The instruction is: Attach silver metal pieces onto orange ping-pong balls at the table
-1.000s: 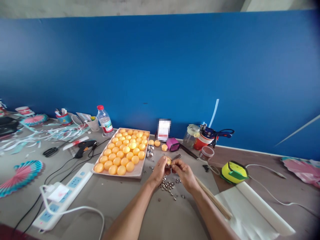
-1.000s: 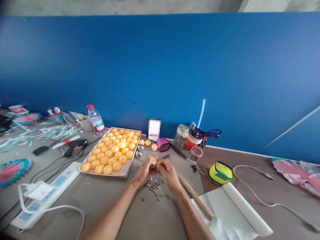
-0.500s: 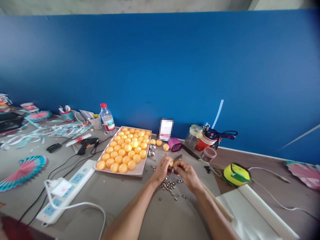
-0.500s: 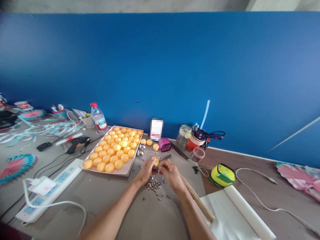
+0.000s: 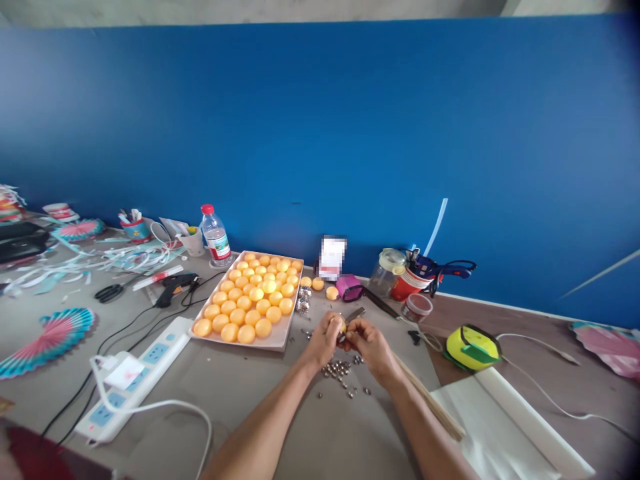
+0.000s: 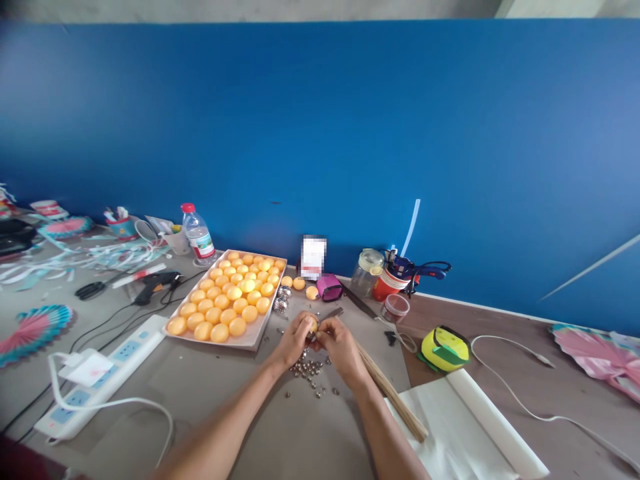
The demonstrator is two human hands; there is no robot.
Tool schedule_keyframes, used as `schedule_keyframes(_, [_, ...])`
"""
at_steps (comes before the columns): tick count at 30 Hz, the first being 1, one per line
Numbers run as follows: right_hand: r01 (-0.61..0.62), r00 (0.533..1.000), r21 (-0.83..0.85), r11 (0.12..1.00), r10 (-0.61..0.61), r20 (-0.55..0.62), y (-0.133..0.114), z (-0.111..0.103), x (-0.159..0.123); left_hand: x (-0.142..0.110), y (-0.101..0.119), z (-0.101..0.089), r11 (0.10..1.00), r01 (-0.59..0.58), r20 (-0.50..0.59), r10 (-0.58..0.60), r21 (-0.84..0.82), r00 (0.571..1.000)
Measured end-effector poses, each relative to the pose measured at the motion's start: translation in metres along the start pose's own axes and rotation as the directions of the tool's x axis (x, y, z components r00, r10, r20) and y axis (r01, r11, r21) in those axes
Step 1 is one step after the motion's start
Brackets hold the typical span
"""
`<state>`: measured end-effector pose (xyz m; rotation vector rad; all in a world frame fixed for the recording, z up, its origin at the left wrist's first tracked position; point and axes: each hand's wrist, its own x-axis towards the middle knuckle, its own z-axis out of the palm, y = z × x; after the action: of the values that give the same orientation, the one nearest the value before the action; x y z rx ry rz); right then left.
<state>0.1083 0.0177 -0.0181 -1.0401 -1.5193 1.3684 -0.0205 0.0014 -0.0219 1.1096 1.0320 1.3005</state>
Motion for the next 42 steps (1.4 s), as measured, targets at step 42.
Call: schedule_keyframes(42, [0.066, 0.984, -0.35, 0.934, -0.119, -0.133, 0.022, -0.039, 0.008, 0.011, 0.01, -0.015, 0.744, 0.127, 0.058, -0.118, -0.656, 0.991])
